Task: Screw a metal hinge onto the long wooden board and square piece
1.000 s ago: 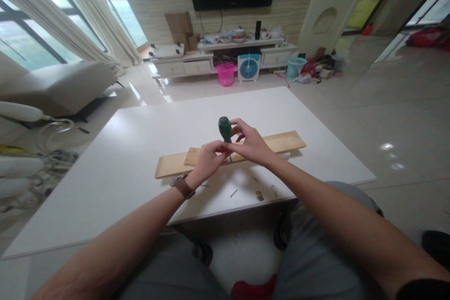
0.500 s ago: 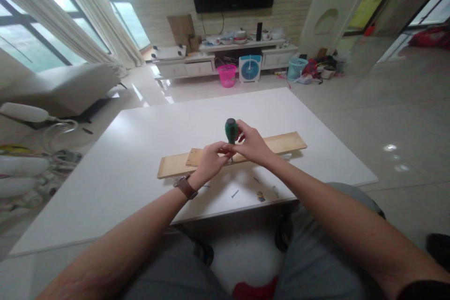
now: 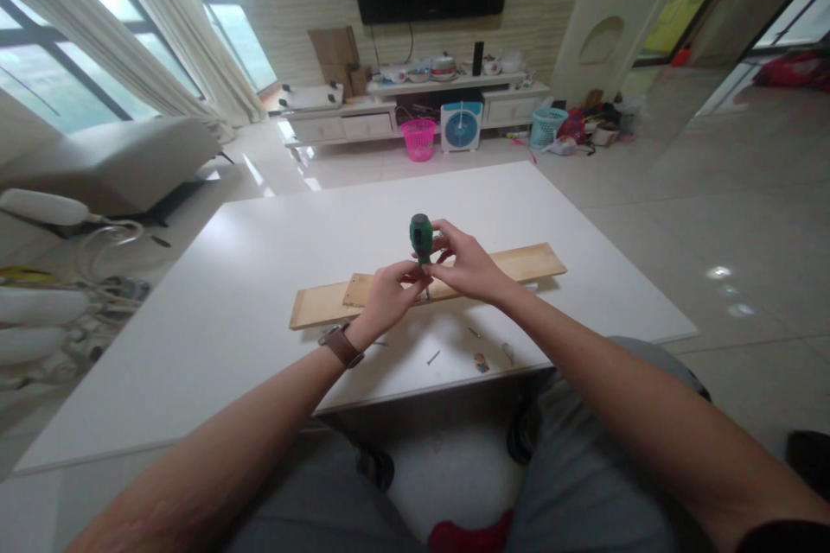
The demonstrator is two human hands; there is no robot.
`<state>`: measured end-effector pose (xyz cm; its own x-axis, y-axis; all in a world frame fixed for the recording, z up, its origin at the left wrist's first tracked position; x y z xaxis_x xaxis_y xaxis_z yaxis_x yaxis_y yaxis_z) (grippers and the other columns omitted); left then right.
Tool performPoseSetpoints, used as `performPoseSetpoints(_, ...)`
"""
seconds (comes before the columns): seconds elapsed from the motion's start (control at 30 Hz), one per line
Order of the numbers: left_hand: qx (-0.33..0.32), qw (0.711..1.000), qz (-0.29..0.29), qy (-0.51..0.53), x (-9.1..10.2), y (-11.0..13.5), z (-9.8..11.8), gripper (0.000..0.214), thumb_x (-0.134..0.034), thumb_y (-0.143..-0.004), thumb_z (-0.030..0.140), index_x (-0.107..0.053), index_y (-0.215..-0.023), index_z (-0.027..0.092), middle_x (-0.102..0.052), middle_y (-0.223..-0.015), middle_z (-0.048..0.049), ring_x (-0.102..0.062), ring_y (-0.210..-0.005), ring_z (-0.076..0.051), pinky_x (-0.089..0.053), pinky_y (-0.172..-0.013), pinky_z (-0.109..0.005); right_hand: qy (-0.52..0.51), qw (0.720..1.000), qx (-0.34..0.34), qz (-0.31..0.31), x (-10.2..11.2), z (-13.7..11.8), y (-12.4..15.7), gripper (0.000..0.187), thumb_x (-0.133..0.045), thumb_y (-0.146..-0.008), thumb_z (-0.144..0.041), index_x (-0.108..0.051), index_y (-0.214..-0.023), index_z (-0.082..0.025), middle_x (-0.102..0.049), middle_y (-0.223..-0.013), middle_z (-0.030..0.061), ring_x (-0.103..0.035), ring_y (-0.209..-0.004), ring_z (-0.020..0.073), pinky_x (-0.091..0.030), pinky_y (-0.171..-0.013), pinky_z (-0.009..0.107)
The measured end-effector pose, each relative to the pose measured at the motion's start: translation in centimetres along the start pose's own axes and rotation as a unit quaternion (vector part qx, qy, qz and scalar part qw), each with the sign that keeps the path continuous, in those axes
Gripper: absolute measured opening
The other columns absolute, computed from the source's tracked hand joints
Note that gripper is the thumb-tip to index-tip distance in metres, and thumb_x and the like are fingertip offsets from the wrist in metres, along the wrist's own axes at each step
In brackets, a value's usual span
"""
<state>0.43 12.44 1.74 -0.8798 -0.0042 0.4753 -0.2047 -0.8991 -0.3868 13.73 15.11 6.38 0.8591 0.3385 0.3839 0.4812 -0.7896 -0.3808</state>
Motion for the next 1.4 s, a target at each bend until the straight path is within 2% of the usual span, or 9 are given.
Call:
performPoseSetpoints(0.17,0.005,1.000,-0.002,0.004,0.0,0.1,-0.1,0.007,-0.071,-0.088,0.022,-0.071,-0.082,0.017,-0.077,-0.081,-0.0030,-0.072,-0.074,-0.018,-0.060,-0.073,-0.028,0.055,0.997,-0.016,0.042,0.3,0.3,0.0,0.039,-0.081,-0.072,-0.024,-0.056,-0.101,-0.023,-0.065,-0.079,-0.0041,-0.064,-0.074,0.0172,-0.049,-0.068,0.029)
performPoseSetpoints(0.33,-0.009,1.000,0.006,-0.017,0.1,0.1,-0.2,0.012,-0.073,-0.085,0.018,-0.068,-0.074,0.017,-0.074,-0.075,-0.0013,-0.068,-0.070,-0.016,-0.057,-0.070,-0.026,0.085,0.995,-0.024,0.048,0.2,0.4,0.0,0.039,-0.085,-0.071,-0.030,-0.053,-0.091,-0.023,-0.059,-0.076,-0.0052,-0.059,-0.072,0.0158,-0.045,-0.067,0.029)
performPoseSetpoints(0.43,-0.012,1.000,0.010,-0.026,0.1,0.1,-0.2,0.013,-0.072,-0.086,0.017,-0.068,-0.073,0.017,-0.073,-0.073,-0.0009,-0.068,-0.069,-0.016,-0.056,-0.070,-0.026,0.060,0.997,-0.015,0.039,0.2,0.0,0.1,0.038,-0.083,-0.072,-0.030,-0.053,-0.094,-0.023,-0.063,-0.084,-0.0018,-0.062,-0.079,0.0177,-0.048,-0.069,0.030)
performPoseSetpoints(0.53,-0.011,1.000,-0.004,-0.010,-0.1,0.1,-0.1,0.008,-0.069,-0.088,0.017,-0.073,-0.081,0.017,-0.077,-0.079,-0.0023,-0.071,-0.073,-0.017,-0.058,-0.074,-0.028,0.016,1.000,-0.006,0.015,0.1,-0.4,0.1,0.035,-0.072,-0.076,-0.020,-0.055,-0.106,-0.021,-0.069,-0.096,0.0029,-0.068,-0.092,0.0205,-0.051,-0.073,0.031)
performPoseSetpoints(0.67,0.000,1.000,-0.018,0.002,-0.2,0.0,0.0,0.009,-0.066,-0.090,0.017,-0.075,-0.089,0.017,-0.080,-0.087,-0.0040,-0.075,-0.080,-0.020,-0.060,-0.079,-0.030,-0.013,1.000,-0.014,0.000,0.0,-0.2,0.2,0.041,-0.065,-0.077,-0.014,-0.053,-0.116,-0.022,-0.073,-0.097,0.0033,-0.072,-0.094,0.0209,-0.053,-0.075,0.032)
performPoseSetpoints(0.83,0.002,0.999,-0.030,0.017,-0.3,0.0,0.0,0.011,-0.063,-0.088,0.014,-0.074,-0.089,0.017,-0.079,-0.086,-0.0037,-0.075,-0.082,-0.020,-0.061,-0.079,-0.030,0.008,1.000,-0.004,0.013,0.2,0.0,0.1,0.039,-0.066,-0.078,-0.016,-0.053,-0.114,-0.023,-0.072,-0.092,0.0005,-0.071,-0.089,0.0195,-0.052,-0.074,0.031)
performPoseSetpoints(1.07,0.009,0.999,-0.019,0.024,-0.4,0.0,-0.8,0.009,-0.070,-0.089,0.025,-0.072,-0.089,0.017,-0.076,-0.085,-0.0047,-0.073,-0.078,-0.018,-0.061,-0.073,-0.028,0.053,0.998,-0.019,0.031,0.4,0.1,0.1,0.030,-0.079,-0.076,-0.031,-0.055,-0.093,-0.022,-0.062,-0.080,-0.0029,-0.062,-0.075,0.0165,-0.048,-0.066,0.028)
performPoseSetpoints(1.27,0.001,1.000,-0.015,-0.004,-0.3,-0.2,-0.5,0.009,-0.065,-0.091,0.021,-0.069,-0.084,0.017,-0.076,-0.085,-0.0041,-0.071,-0.078,-0.018,-0.058,-0.074,-0.028,0.011,1.000,-0.008,0.009,0.0,-0.6,0.2,0.035,-0.067,-0.075,-0.017,-0.056,-0.107,-0.022,-0.073,-0.098,0.0039,-0.071,-0.096,0.0217,-0.053,-0.072,0.031)
performPoseSetpoints(1.4,0.005,0.999,-0.032,-0.001,-0.5,-0.3,-0.4,0.009,-0.063,-0.092,0.022,-0.071,-0.089,0.018,-0.077,-0.088,-0.0044,-0.072,-0.081,-0.019,-0.059,-0.078,-0.031,0.002,1.000,-0.011,0.002,-0.1,-0.3,0.2,0.036,-0.063,-0.075,-0.012,-0.055,-0.108,-0.023,-0.075,-0.097,0.0036,-0.072,-0.091,0.0214,-0.055,-0.074,0.033)
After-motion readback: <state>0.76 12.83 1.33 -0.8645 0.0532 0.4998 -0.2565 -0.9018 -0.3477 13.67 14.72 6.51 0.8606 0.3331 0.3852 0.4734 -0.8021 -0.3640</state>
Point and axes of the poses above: each hand's wrist, its own y-axis away from the middle knuckle, its own x-axis out of the back of the hand, z = x × y, the point moved 7 cm from there along -y, towards the middle knuckle
